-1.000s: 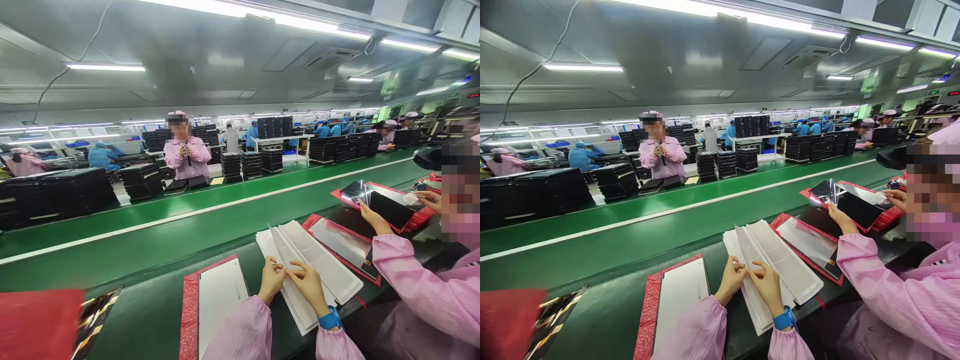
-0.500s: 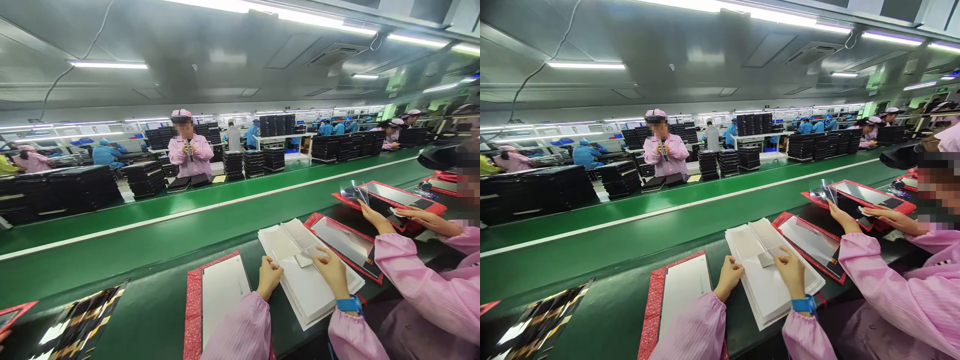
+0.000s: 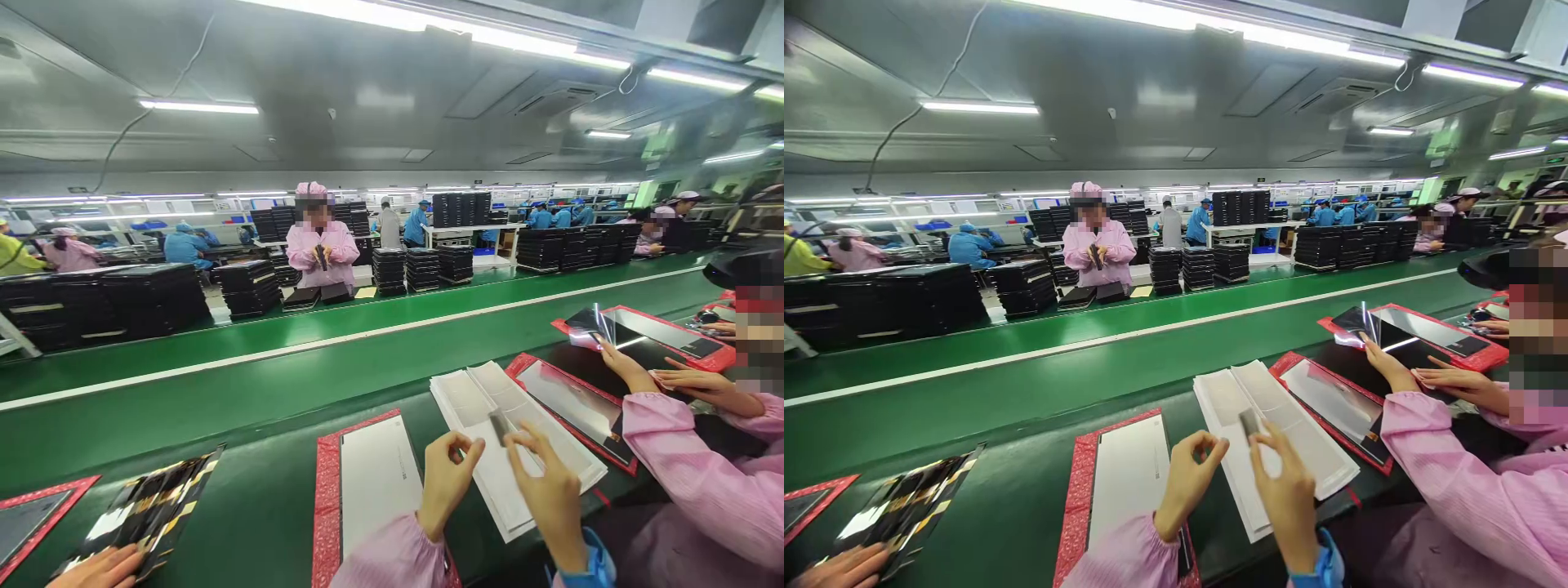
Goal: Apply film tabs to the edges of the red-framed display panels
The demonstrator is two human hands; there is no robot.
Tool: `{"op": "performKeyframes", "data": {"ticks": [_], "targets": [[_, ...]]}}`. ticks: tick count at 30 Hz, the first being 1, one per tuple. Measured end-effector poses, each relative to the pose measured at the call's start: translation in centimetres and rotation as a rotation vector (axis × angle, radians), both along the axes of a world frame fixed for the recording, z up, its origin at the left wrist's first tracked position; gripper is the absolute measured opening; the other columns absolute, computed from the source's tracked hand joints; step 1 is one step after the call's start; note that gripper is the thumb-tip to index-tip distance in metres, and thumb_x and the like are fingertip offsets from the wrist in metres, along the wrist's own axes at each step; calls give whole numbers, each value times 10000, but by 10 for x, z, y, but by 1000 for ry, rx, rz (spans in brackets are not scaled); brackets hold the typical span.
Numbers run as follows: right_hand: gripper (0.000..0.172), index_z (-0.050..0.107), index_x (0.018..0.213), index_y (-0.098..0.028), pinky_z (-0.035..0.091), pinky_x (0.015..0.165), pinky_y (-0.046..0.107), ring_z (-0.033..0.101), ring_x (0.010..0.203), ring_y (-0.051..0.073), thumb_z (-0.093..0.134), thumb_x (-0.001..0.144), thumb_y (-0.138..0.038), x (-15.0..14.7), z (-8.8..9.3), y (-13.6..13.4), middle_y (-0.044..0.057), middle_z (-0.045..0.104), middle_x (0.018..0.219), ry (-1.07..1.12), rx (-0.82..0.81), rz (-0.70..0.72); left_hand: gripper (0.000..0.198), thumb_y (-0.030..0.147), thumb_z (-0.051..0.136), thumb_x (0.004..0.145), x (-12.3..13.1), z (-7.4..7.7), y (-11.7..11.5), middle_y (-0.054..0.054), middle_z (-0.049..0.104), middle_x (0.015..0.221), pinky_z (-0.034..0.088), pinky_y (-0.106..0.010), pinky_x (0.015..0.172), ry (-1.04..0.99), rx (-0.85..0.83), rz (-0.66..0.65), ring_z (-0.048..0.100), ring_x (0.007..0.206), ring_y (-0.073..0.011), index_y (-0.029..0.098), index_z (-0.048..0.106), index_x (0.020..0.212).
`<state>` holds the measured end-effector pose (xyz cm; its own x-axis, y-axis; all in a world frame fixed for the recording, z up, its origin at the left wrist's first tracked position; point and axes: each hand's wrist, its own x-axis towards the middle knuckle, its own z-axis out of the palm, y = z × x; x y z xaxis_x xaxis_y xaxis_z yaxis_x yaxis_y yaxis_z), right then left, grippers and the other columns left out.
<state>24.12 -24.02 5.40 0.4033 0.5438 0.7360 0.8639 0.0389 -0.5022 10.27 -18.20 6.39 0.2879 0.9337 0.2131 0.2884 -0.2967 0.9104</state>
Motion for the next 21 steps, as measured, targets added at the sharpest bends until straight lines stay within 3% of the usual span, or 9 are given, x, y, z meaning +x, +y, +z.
{"op": "performKeyframes", "data": {"ticks": [2, 5, 10, 12, 17, 21], "targets": [[274, 511, 1074, -188, 443, 739, 287, 599, 833, 172, 539, 815, -270, -36, -9, -5, 39, 644, 924, -67, 40, 156, 333, 472, 532, 764, -17, 3, -16, 23, 584, 623, 345, -211, 563, -3, -13, 6, 460, 578, -114, 170, 600, 641], [324, 476, 1122, -189, 427, 767, 326, 566, 844, 181, 554, 808, -205, -75, -19, -11, 43, 631, 915, -125, 23, 331, 343, 457, 525, 772, -50, -5, -31, 22, 541, 576, 337, -213, 553, 20, -38, 108, 451, 571, -118, 156, 593, 620], [546, 394, 1218, -213, 418, 749, 339, 530, 852, 199, 649, 741, -284, -101, -30, -13, 35, 610, 931, -210, -89, 580, 352, 431, 456, 812, -106, -31, -44, 23, 489, 560, 327, -223, 560, 130, -46, 251, 469, 576, -131, 161, 538, 602], [585, 383, 1220, -209, 420, 758, 336, 515, 877, 202, 660, 722, -342, -106, -34, -11, 45, 586, 949, -145, -157, 642, 351, 426, 442, 818, -122, -38, -49, 25, 469, 555, 328, -227, 569, 185, -10, 257, 477, 571, -133, 166, 493, 588], [294, 483, 1065, -214, 411, 726, 313, 508, 752, 160, 566, 803, -319, -117, -39, -2, -1, 522, 734, 153, -256, 577, 303, 384, 432, 819, -148, -46, -58, 8, 483, 593, 331, -237, 584, 301, 97, 195, 485, 596, -142, 180, 432, 595], [138, 567, 852, -214, 393, 659, 281, 499, 700, 145, 530, 818, -343, -121, -38, 2, -5, 504, 705, 265, -374, 586, 266, 333, 420, 822, -156, -43, -62, -4, 503, 630, 333, -254, 631, 373, 183, 139, 485, 634, -147, 182, 440, 603]]}}
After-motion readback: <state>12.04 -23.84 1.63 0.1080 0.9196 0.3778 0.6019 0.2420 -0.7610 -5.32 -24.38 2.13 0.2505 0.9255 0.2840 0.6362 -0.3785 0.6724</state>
